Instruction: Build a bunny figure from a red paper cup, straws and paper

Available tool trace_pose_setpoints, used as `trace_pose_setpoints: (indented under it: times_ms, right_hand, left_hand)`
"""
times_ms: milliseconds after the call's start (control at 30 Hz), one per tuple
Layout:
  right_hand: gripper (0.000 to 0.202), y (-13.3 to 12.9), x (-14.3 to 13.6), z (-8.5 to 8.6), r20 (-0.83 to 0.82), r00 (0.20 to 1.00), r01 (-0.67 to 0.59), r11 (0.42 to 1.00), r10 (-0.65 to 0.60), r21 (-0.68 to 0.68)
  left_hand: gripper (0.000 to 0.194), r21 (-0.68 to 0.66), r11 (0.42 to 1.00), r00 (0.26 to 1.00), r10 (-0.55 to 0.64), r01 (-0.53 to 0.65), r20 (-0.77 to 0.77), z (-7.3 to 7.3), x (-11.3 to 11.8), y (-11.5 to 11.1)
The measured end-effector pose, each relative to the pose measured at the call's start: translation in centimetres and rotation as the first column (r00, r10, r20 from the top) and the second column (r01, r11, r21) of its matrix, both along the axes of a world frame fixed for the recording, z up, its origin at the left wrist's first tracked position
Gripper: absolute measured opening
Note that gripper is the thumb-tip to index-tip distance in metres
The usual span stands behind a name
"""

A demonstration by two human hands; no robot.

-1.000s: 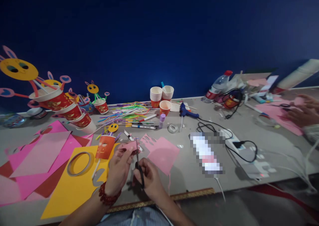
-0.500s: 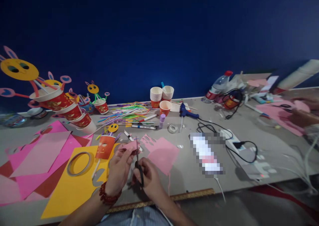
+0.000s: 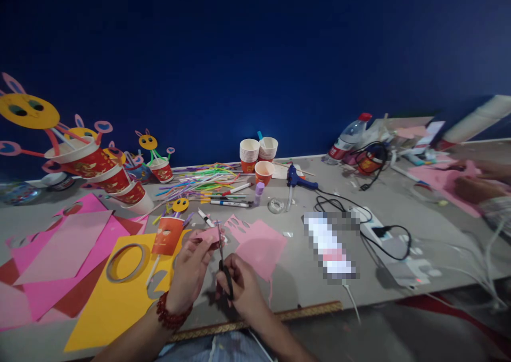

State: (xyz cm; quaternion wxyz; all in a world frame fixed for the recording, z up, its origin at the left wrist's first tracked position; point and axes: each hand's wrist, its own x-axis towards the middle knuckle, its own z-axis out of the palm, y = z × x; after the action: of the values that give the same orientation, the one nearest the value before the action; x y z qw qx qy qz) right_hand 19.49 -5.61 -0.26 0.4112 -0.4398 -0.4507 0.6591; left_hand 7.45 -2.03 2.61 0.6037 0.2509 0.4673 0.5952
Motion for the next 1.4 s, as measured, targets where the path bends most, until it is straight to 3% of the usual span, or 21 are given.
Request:
trace_pose_setpoints:
  times_ms: [367,667,1067,1400]
  right_hand:
    - [0.044,0.5,2.3,0.3,0.096,0.99,-0.109,0.994,0.106,0.028]
    - [0.044,0.6,2.8,0.5,0.106,0.985,-0.142,0.988,0.134,0.068]
    - [0.03,0.9,3.9,1.9,0.119,0.975,-0.188,0.982,0.186,0.006]
    - [0.039,1.2,4.6,1.9,0.137,0.959,-0.249,0.968,0.25,-0.024]
  left_hand:
    - [0.02,0.04,0.99,0.988,-0.133,0.136,-0.078,0.9,-1.2,0.2]
    - [0.023,0.026,0.984,0.978,-0.173,0.178,-0.117,1.5,-1.7,0.2]
    - [0.02,0.039,0.956,0.95,-0.284,0.291,-0.129,2.2,-3.0,0.7]
    - [0.015,0.053,0.903,0.877,-0.398,0.427,-0.27,3.6,-3.7,0.7]
